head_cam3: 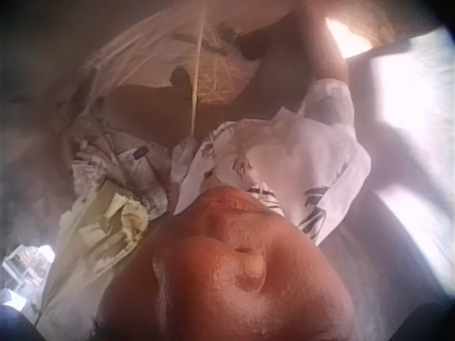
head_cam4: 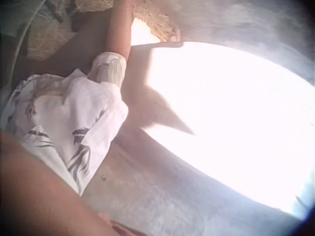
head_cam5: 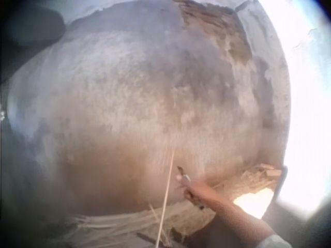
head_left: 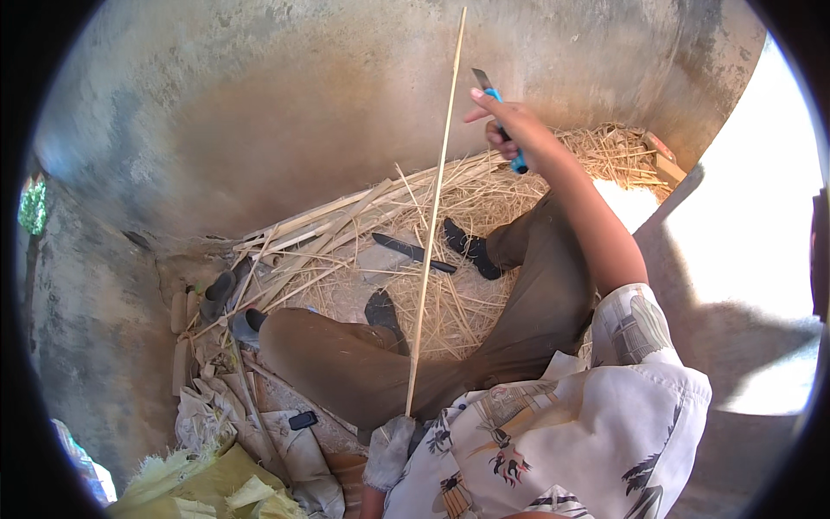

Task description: The person sits on the floor and uses a knife to split long bamboo strips into thinner pieces. They hold the bamboo with gloved hands and carefully shave the material, occasionally adjusting the strips and discarding the offcuts.

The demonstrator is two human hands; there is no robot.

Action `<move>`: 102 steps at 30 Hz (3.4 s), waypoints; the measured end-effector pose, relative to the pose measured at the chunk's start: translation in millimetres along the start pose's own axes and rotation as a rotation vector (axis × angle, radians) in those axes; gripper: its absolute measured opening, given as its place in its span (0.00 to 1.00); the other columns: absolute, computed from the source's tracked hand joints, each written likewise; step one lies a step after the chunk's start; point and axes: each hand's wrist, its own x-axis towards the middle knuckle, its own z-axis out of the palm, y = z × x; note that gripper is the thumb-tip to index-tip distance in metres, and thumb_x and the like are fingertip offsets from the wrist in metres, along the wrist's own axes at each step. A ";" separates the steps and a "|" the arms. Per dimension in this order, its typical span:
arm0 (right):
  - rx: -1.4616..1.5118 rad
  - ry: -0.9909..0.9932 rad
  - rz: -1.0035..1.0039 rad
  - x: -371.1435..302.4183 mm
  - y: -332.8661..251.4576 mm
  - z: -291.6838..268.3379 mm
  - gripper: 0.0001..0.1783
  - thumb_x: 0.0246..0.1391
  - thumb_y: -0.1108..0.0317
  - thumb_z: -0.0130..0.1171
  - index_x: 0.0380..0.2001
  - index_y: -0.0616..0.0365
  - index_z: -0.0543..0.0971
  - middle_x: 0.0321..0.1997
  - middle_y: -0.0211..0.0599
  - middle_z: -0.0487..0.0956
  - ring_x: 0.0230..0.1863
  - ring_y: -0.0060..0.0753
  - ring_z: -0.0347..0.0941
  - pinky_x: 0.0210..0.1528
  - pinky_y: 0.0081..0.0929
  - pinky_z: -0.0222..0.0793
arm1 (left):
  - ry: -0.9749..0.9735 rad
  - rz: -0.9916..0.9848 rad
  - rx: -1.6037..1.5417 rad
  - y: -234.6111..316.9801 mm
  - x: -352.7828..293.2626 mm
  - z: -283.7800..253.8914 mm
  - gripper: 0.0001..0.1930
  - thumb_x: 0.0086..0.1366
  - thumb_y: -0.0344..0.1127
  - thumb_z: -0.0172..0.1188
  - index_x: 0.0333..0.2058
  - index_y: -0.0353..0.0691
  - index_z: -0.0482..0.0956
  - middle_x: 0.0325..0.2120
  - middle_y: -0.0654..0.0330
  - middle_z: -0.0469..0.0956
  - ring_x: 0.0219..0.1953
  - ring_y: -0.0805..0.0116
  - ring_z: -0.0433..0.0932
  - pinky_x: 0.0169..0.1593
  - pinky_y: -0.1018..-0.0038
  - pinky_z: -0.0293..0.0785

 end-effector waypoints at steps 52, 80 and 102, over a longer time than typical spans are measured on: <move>0.639 -0.181 -0.325 29.1 46.5 -7.3 0.18 0.65 0.68 0.54 0.53 0.68 0.71 0.42 0.37 0.77 0.16 0.11 0.54 0.17 0.13 0.52 | -0.243 0.280 -0.374 194.0 138.8 51.4 0.11 0.73 0.39 0.50 0.42 0.36 0.75 0.21 0.67 0.69 0.19 0.80 0.67 0.21 0.81 0.65; 0.799 -0.045 -0.219 38.5 53.1 -20.5 0.14 0.60 0.68 0.61 0.47 0.63 0.75 0.41 0.37 0.79 0.15 0.11 0.54 0.18 0.14 0.55 | -0.269 0.224 -0.385 163.0 138.4 59.9 0.11 0.73 0.38 0.52 0.42 0.36 0.77 0.19 0.69 0.69 0.18 0.81 0.65 0.20 0.81 0.63; -1.443 0.003 -0.612 9.5 104.5 57.0 0.10 0.48 0.60 0.59 0.24 0.53 0.83 0.22 0.44 0.80 0.26 0.50 0.80 0.30 0.45 0.75 | 0.301 0.565 0.121 128.0 172.5 49.0 0.12 0.71 0.38 0.54 0.37 0.35 0.78 0.22 0.54 0.77 0.22 0.61 0.77 0.27 0.65 0.70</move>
